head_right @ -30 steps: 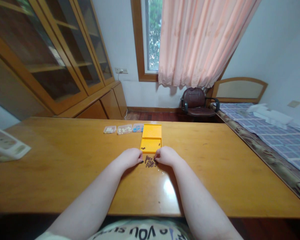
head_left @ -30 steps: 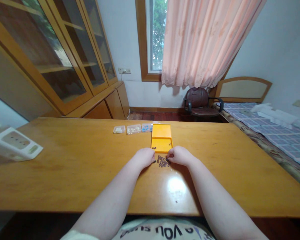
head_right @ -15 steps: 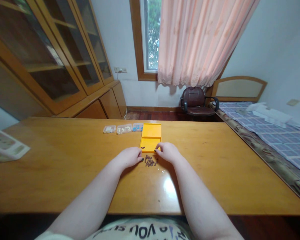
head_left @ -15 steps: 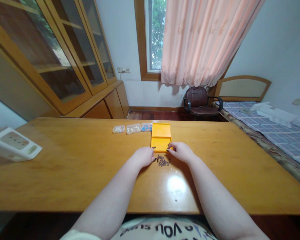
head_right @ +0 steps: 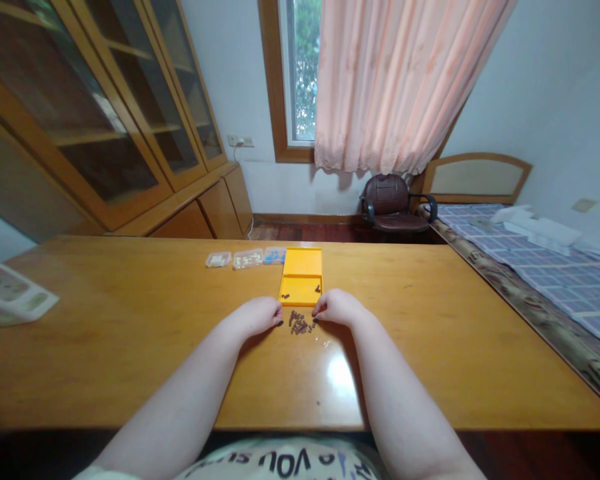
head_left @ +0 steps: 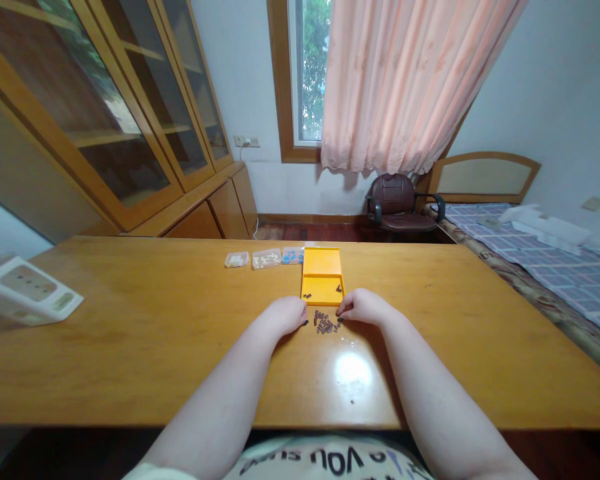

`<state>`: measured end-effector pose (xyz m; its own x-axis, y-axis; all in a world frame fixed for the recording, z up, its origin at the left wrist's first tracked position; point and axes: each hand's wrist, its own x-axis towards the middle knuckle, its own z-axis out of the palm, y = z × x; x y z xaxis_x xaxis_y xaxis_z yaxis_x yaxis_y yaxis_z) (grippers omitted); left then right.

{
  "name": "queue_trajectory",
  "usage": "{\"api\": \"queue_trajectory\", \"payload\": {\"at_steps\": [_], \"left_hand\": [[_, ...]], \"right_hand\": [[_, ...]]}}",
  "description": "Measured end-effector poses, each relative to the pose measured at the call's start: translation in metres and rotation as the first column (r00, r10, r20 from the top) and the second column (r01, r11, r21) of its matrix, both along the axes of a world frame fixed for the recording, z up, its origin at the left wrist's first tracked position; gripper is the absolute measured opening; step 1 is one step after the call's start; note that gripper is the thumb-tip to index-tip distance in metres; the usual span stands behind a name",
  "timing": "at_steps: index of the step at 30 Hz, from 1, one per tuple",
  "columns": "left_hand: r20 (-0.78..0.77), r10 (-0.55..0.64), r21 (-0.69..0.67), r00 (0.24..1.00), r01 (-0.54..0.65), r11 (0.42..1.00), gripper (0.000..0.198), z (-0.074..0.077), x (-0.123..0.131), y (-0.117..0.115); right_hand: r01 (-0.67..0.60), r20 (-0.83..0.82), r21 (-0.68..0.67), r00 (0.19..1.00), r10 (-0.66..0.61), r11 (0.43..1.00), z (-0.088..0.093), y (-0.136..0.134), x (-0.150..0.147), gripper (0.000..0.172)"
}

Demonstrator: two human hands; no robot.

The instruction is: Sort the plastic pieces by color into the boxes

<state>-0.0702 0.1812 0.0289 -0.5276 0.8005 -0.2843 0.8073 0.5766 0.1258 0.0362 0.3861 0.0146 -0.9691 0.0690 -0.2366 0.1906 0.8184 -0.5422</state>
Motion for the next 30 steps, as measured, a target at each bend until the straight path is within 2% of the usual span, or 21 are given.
{"api": "queue_trajectory", "payload": {"at_steps": [7, 12, 18, 21, 25, 30], "left_hand": [[0.038, 0.012, 0.029, 0.999, -0.013, 0.999, 0.019, 0.005, -0.001, 0.0], [0.032, 0.055, 0.176, 0.998, -0.06, 0.983, 0.023, 0.01, -0.011, -0.003], [0.134, 0.002, 0.092, 0.991, -0.014, 0.996, 0.013, 0.003, -0.015, -0.006], [0.14, 0.006, 0.075, 0.99, -0.017, 0.997, 0.014, -0.003, -0.014, -0.003], [0.117, -0.014, 0.083, 0.993, 0.004, 0.997, 0.015, -0.007, -0.013, -0.001], [0.1, -0.044, 0.081, 0.994, 0.036, 0.996, 0.017, -0.003, -0.01, -0.002]], "right_hand": [[-0.032, -0.035, 0.15, 0.999, 0.038, 0.988, 0.002, -0.008, 0.0, 0.018], [-0.01, -0.064, 0.236, 0.998, 0.026, 0.972, 0.0, -0.012, 0.0, 0.019], [0.018, -0.119, 0.175, 0.993, 0.003, 0.984, 0.0, -0.011, 0.0, 0.016], [0.12, -0.227, 0.117, 0.97, -0.091, 0.986, 0.002, -0.01, -0.001, 0.019], [0.279, -0.325, 0.092, 0.916, -0.236, 0.956, 0.003, -0.009, -0.002, 0.027], [0.155, -0.282, 0.133, 0.953, -0.112, 0.979, 0.002, -0.011, -0.001, 0.026]]}}
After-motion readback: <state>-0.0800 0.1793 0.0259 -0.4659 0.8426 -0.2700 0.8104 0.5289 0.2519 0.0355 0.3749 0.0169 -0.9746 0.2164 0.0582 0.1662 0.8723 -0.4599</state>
